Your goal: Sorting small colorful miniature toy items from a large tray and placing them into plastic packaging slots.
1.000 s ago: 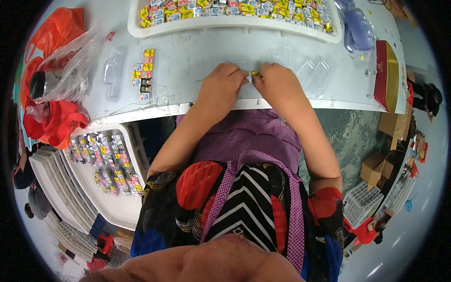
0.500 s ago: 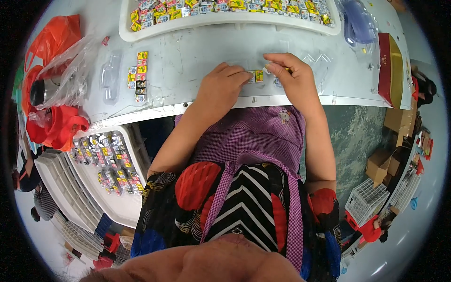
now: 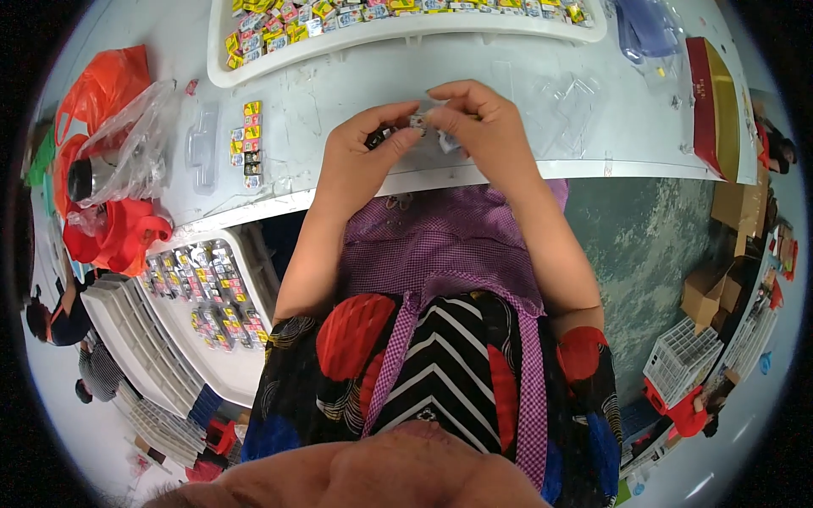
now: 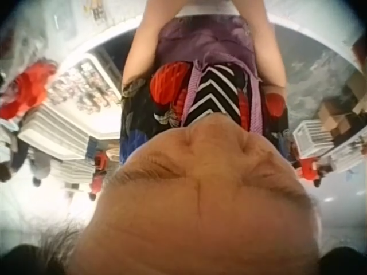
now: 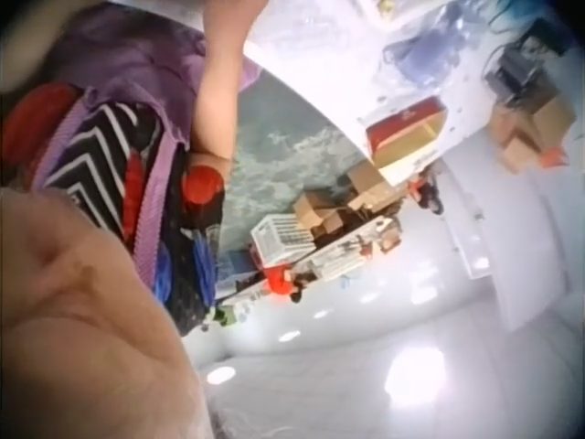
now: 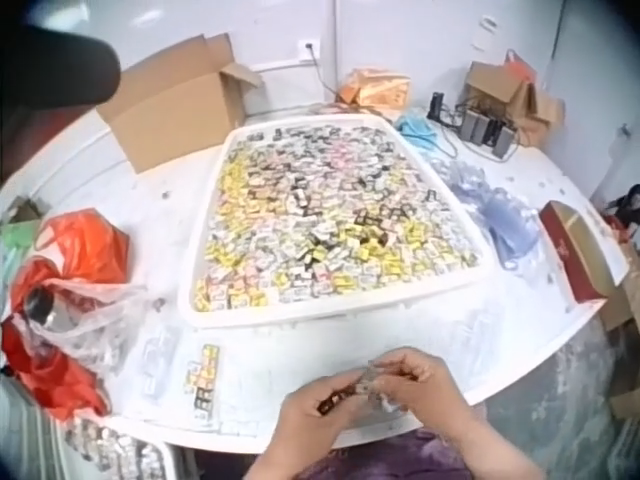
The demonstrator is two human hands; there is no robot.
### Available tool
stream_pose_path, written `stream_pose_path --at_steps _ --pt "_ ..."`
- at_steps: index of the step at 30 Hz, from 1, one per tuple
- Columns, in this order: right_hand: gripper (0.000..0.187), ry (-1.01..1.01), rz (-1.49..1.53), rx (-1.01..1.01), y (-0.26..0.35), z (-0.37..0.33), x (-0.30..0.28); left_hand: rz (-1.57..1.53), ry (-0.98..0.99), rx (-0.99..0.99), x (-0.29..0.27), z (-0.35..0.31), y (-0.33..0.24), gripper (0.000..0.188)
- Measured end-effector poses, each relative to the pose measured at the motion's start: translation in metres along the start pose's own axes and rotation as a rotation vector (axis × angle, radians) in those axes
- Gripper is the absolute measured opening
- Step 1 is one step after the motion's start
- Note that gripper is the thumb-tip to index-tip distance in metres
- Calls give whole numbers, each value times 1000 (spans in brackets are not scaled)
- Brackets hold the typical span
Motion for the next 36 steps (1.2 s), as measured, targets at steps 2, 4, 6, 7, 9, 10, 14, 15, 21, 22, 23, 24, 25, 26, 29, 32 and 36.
stream_pose_path --at_steps 2,4,6,7,9,10,14,15,21,22,23,24,25,26,29,32,36 --pt "17 -65 48 102 -9 -3 -12 81 -16 2 0 1 -2 33" --pt "25 -41 514 -104 -16 -2 -32 301 -27 -69 4 2 -5 28" --pt "29 135 704 -171 -16 0 -34 413 -20 -59 10 5 -6 25" --pt "29 17 800 -96 -18 -2 -35 525 -19 -52 13 5 -7 23" --pt "29 -102 897 -19 -20 -7 -31 548 -30 -39 15 6 -5 23" --pt "29 -90 903 -61 -15 -7 -29 568 -39 -22 15 6 -6 23" --pt "30 -52 754 -103 -15 -5 -30 638 71 -41 20 9 -10 26" --pt "30 -50 757 -106 -15 -3 -33 688 87 -48 23 8 -12 26" --pt "17 -183 -354 -343 75 24 -28 712 98 -57 19 8 -16 29" --pt "17 -188 -357 -344 77 39 -31 629 96 -72 17 9 -14 28" --pt "16 -187 -594 -484 91 52 -27 630 100 -67 16 10 -12 28" --pt "15 -182 -832 -621 103 60 -18 444 51 -38 9 9 -9 27" --pt "15 -174 -827 -627 111 72 -14 261 -10 -16 -1 6 -8 27" --pt "14 -98 -918 -601 120 84 -3 262 -14 -16 -7 4 -10 27" --pt "16 12 -1036 -634 130 96 15 -987 -70 -79 -20 -5 18 37" --pt "17 73 -1153 -545 130 116 23 -1030 -15 8 -26 -7 18 32" --pt "15 149 -1196 -401 116 139 20 -980 -83 -5 -27 -10 22 30"
Point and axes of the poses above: each hand's wrist, its own z-axis towards the middle knuckle, its own x-axis out of the palm, y = z × x, the point moved 8 cm from there along z, towards the middle knuckle, and after that the axes turned 14 degrees about y, right-handed, at the moved point
